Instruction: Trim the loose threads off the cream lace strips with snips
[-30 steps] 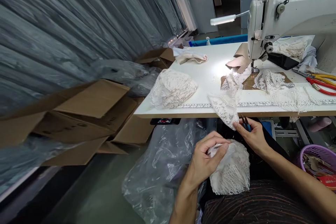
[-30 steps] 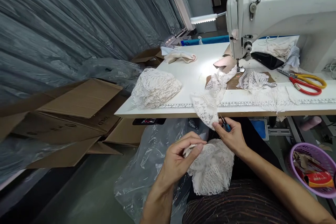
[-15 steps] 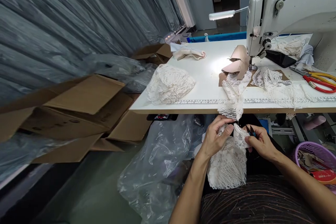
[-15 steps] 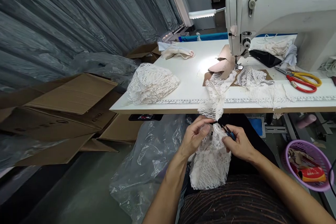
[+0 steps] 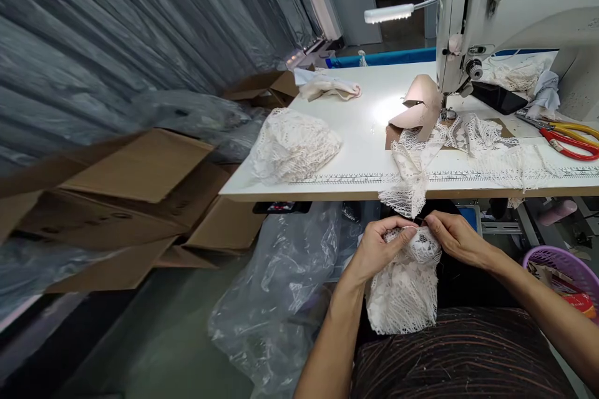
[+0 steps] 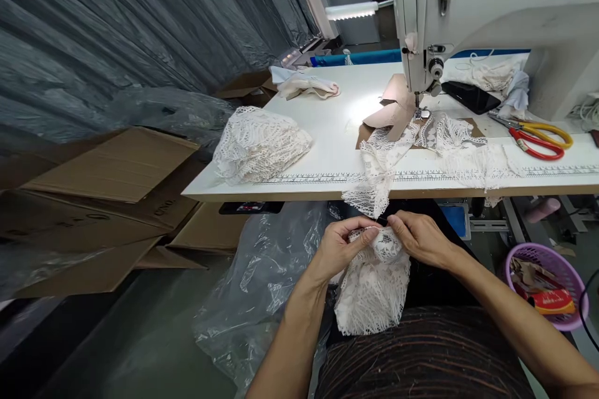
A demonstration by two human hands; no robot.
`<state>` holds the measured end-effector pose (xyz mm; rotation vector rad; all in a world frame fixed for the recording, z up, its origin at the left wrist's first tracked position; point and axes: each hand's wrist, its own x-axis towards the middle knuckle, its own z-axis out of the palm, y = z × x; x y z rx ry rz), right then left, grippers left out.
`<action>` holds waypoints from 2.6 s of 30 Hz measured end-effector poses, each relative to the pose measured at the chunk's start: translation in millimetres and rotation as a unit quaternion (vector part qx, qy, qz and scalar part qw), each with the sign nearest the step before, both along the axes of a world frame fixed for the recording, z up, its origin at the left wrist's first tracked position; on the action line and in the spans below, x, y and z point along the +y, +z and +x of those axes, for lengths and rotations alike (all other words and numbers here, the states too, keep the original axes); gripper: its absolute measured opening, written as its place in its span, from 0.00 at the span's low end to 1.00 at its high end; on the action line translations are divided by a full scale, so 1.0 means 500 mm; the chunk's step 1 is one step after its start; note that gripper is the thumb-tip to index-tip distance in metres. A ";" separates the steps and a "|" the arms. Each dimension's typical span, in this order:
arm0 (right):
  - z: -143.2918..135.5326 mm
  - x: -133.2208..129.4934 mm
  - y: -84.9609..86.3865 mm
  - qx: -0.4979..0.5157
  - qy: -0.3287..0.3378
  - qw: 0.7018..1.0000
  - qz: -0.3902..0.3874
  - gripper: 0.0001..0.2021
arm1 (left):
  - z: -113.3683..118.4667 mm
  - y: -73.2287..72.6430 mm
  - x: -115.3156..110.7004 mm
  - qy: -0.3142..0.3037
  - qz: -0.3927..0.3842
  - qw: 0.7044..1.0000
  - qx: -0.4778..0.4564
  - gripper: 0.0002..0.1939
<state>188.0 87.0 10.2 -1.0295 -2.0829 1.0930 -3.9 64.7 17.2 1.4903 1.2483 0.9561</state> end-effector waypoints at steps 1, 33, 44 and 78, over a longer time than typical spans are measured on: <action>-0.004 0.005 0.001 -0.007 0.012 1.000 0.008 0.22 | -0.002 0.000 0.000 0.001 0.004 1.000 0.002 0.14; 0.033 -0.016 -0.001 0.081 0.016 0.986 -0.143 0.18 | -0.032 -0.048 -0.014 0.011 -0.053 0.997 0.053 0.35; 0.042 0.006 -0.002 0.129 -0.081 0.987 -0.057 0.14 | -0.029 0.010 -0.053 -0.037 -0.136 0.990 0.018 0.14; 0.005 -0.083 0.015 0.121 0.037 0.990 -0.066 0.08 | -0.011 0.026 -0.066 -0.049 -0.005 0.996 -0.071 0.12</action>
